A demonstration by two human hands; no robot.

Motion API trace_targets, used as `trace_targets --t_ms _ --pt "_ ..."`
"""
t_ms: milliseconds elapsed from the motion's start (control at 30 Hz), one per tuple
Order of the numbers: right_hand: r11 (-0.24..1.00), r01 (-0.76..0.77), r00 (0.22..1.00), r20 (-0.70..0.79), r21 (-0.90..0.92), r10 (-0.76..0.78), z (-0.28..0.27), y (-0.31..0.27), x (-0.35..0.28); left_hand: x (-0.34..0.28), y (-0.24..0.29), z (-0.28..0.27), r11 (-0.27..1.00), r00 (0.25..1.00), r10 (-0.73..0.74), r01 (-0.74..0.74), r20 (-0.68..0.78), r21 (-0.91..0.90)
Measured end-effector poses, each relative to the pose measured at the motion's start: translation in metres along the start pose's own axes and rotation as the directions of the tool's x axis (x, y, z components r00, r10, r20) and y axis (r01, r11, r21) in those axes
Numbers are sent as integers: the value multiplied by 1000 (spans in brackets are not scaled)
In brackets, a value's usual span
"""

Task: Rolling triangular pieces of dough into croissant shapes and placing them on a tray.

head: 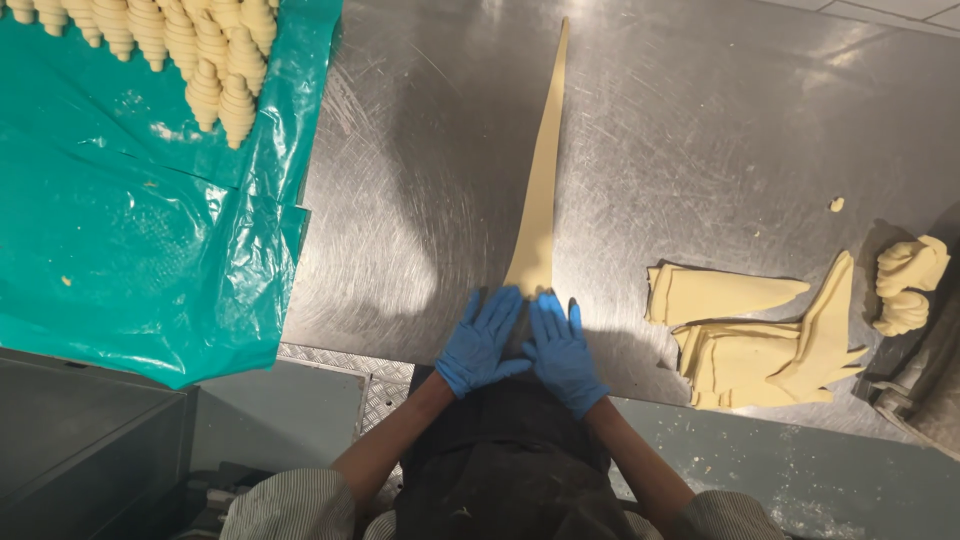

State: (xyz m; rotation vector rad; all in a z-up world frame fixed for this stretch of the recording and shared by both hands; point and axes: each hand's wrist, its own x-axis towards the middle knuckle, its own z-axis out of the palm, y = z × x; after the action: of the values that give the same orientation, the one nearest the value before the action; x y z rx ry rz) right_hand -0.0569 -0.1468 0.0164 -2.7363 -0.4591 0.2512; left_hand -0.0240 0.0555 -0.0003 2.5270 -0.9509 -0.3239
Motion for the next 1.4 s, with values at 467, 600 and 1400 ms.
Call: trace_targets --t_ms 467,600,1400 --pt "987 36 999 36 -155 -31 18 -3 5 5 -3 24 1000 1000 14 -14 -5 23" --pt "989 26 999 26 -149 -22 21 -1 9 12 -5 22 1000 1000 2 -3 10 31" --pt "996 25 1000 3 -83 -25 4 14 36 39 -19 6 997 996 61 -64 -69 -43"
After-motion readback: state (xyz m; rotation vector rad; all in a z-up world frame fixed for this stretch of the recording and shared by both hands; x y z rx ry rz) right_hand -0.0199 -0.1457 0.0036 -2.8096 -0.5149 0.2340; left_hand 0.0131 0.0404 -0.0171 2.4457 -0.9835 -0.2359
